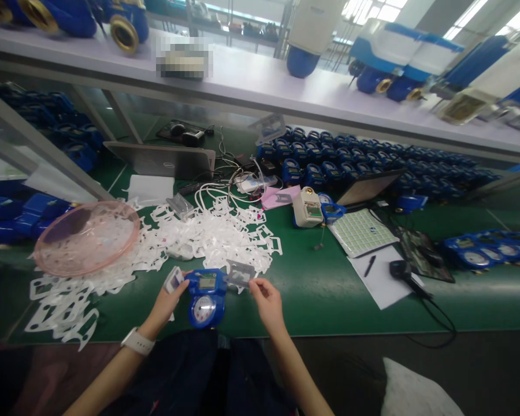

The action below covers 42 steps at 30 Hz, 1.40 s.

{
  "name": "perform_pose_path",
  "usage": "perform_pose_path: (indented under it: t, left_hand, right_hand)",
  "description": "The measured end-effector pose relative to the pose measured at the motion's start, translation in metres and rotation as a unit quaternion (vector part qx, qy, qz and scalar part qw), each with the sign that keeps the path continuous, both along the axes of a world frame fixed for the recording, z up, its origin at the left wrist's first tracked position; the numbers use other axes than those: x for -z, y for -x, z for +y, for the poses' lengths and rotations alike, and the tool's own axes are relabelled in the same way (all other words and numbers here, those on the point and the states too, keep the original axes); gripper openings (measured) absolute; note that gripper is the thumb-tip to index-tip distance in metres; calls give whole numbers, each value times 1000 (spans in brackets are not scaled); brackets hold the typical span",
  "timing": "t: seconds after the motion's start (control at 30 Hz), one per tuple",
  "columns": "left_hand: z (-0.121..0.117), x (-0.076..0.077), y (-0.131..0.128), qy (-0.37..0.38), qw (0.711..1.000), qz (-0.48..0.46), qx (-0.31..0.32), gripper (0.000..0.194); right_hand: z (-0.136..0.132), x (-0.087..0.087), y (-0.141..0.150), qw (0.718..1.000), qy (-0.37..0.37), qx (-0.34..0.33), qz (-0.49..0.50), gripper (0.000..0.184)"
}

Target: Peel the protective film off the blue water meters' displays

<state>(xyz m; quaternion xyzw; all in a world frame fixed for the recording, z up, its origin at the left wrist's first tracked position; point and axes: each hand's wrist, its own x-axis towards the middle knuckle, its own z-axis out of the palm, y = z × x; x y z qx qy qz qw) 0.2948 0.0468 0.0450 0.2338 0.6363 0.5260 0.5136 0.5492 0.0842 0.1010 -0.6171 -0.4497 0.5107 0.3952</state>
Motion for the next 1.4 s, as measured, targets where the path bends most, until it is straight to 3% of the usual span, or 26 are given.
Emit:
perform_pose_path:
  t: [0.1,0.2,0.43,0.77,1.2,1.4]
  left_hand:
    - [-5,-16,-16,-24,992,92,85,38]
    - [-4,-22,-32,-32,987,109,113,36]
    - [0,-18,-34,-41,990,83,103,34]
    - [-1,-20,-31,-7,997,39,73,38]
    - [-3,-18,-31,-14,993,65,98,42]
    - [-8,-9,-35,-42,987,110,111,46]
  right_hand:
    - [-5,2,0,999,28,29,25,45]
    - [-10,4,10,997,48,28,57,44]
    - [-18,10,32,990,95,16,100,47]
    - [-13,11,39,986,130,-13,106,46]
    - [-9,22,41,985,148,-8,88,43]
    - [-8,26,42,984,158,-6,86,37]
